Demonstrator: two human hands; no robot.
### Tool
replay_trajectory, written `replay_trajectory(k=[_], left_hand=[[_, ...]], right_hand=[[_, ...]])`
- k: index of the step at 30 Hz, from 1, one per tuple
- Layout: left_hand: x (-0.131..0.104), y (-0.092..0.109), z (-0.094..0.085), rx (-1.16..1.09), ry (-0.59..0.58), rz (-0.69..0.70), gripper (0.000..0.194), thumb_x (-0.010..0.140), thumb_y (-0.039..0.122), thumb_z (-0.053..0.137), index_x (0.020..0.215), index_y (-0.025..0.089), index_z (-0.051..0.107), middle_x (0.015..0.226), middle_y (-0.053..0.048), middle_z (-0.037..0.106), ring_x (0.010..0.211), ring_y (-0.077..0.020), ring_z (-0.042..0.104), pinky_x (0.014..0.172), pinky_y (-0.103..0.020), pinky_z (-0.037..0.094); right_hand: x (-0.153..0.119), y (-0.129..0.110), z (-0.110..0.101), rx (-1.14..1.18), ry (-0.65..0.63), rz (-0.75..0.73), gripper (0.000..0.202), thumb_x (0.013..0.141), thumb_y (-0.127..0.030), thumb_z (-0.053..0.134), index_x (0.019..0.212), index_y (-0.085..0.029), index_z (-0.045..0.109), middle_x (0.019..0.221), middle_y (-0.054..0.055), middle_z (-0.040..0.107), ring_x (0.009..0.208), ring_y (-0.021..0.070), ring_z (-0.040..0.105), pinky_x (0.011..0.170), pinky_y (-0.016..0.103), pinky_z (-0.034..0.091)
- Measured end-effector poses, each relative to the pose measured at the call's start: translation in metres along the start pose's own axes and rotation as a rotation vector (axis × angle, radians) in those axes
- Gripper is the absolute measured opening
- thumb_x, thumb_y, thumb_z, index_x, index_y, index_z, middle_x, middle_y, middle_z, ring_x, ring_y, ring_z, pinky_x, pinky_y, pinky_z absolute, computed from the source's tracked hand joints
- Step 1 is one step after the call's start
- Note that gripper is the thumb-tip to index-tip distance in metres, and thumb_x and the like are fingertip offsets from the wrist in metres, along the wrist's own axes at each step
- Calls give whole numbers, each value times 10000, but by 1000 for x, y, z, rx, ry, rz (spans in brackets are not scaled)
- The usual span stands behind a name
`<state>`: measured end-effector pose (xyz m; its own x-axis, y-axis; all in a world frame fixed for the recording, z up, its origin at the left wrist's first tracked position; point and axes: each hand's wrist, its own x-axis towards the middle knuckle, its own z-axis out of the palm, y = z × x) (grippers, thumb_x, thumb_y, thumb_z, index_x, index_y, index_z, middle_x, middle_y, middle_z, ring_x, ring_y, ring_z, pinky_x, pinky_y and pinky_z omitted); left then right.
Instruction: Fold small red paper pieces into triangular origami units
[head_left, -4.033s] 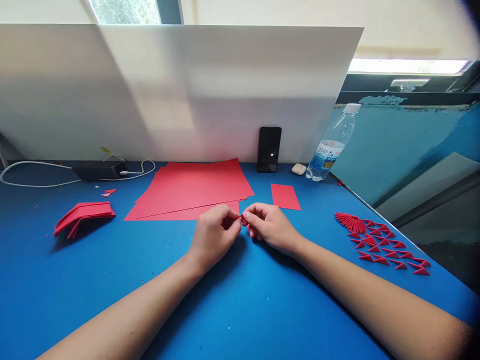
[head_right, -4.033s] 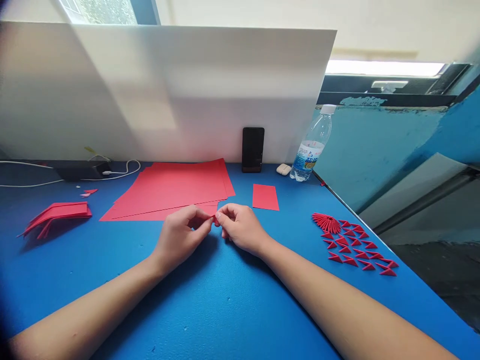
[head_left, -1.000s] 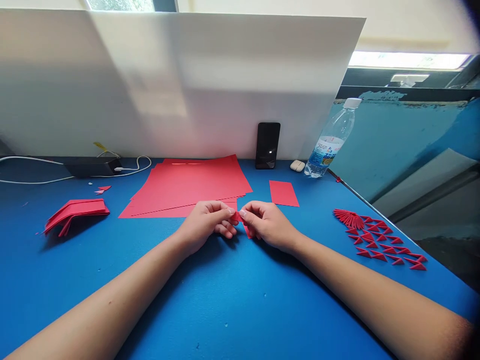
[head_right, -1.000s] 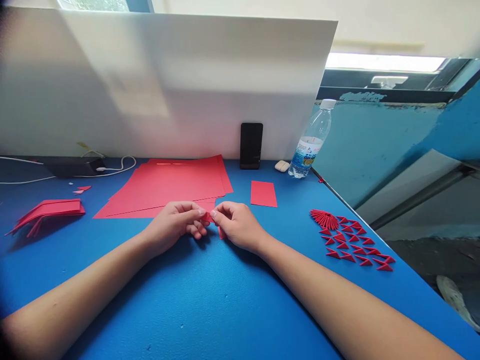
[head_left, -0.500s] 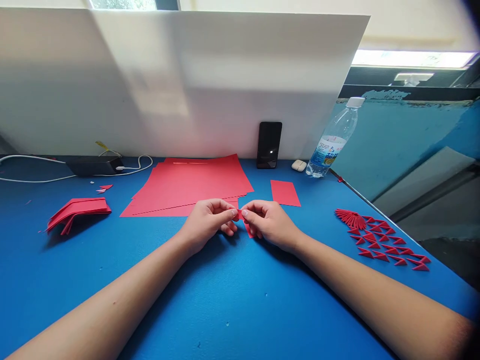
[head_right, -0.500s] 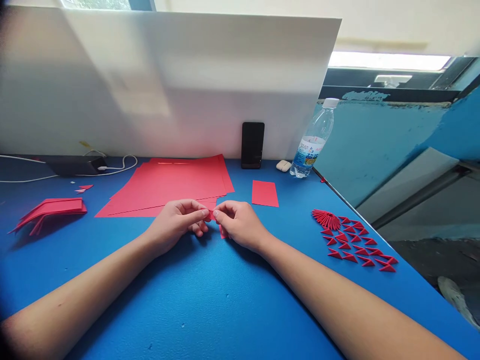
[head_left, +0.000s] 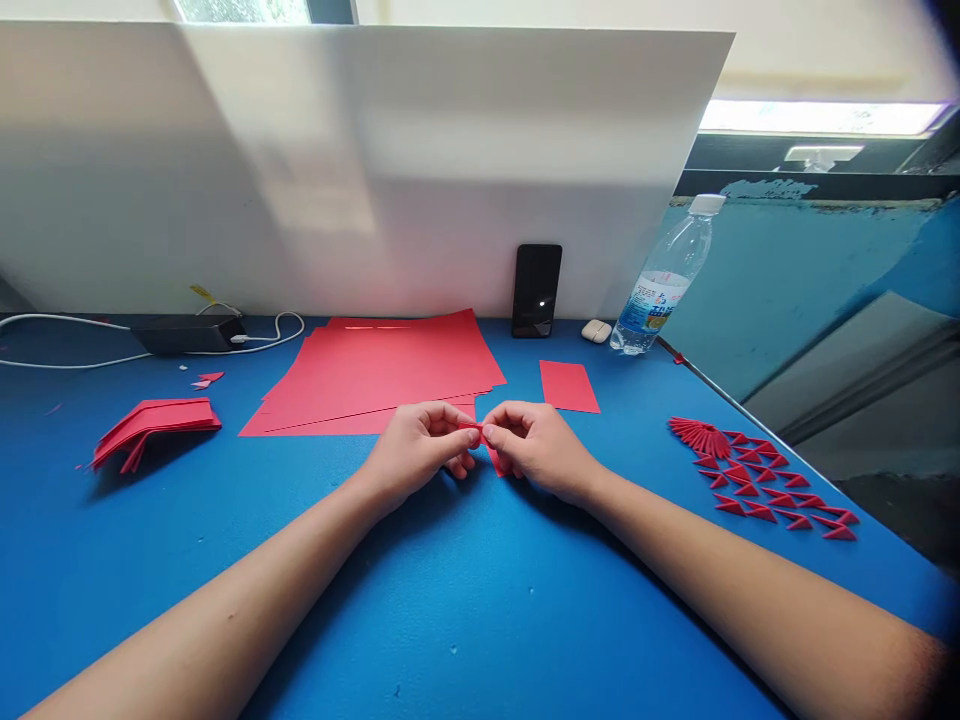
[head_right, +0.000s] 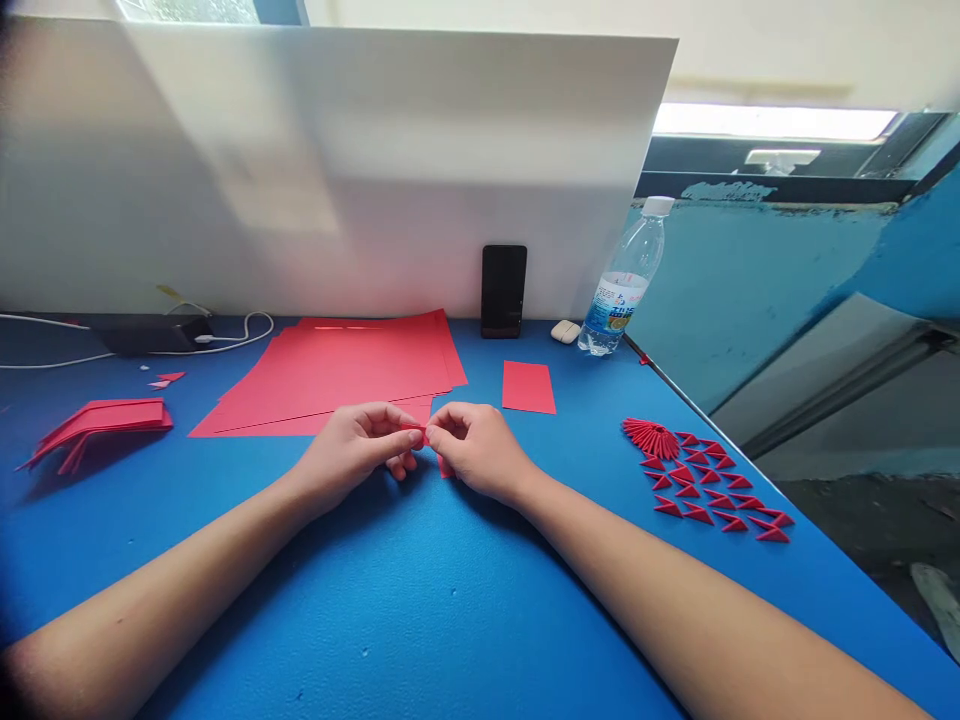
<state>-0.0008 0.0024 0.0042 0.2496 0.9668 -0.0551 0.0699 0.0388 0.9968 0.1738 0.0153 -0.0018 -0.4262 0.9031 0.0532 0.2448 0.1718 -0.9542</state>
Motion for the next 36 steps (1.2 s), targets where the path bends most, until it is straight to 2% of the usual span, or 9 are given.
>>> replay_trajectory(k=[4, 9, 17, 26, 36], left_hand=[[0, 0, 0, -11, -11, 9, 256, 699, 334, 733, 790, 122, 621, 598, -33, 663, 509, -132, 610, 506, -250, 511], [2, -3, -3, -115, -65, -25, 309, 805, 420, 610, 737, 119, 618, 599, -58, 670, 516, -137, 626, 523, -241, 504], [1, 0, -7, -24, -162, -53, 285, 737, 352, 709, 875, 127, 603, 736, -60, 691, 645, -147, 652, 643, -271, 524], [1, 1, -6, -33, -182, -38, 297, 718, 299, 729, 903, 125, 575, 755, -45, 668, 660, -131, 626, 642, -275, 518], [3, -5, -8, -109, -195, -40, 307, 697, 193, 735, 941, 123, 563, 753, -37, 663, 675, -140, 628, 617, -277, 509]], right_hand=[[0, 0, 0, -5, 4, -15, 159, 830, -306, 532, 768, -169, 584, 522, -17, 550, 474, 115, 517, 455, 221, 384], [-1, 0, 0, -24, 22, -31, 151, 831, -290, 528, 762, -169, 586, 522, -19, 547, 468, 111, 510, 456, 219, 385], [-1, 0, 0, -40, 19, -47, 152, 817, -299, 566, 770, -161, 608, 588, -9, 571, 505, 108, 530, 464, 210, 393], [-3, 3, 1, -91, -10, -87, 114, 804, -255, 577, 773, -157, 624, 586, -14, 583, 476, 80, 484, 454, 194, 356], [-1, 1, 0, -38, -31, -41, 168, 825, -283, 560, 766, -139, 623, 551, -10, 569, 481, 85, 495, 459, 191, 378]])
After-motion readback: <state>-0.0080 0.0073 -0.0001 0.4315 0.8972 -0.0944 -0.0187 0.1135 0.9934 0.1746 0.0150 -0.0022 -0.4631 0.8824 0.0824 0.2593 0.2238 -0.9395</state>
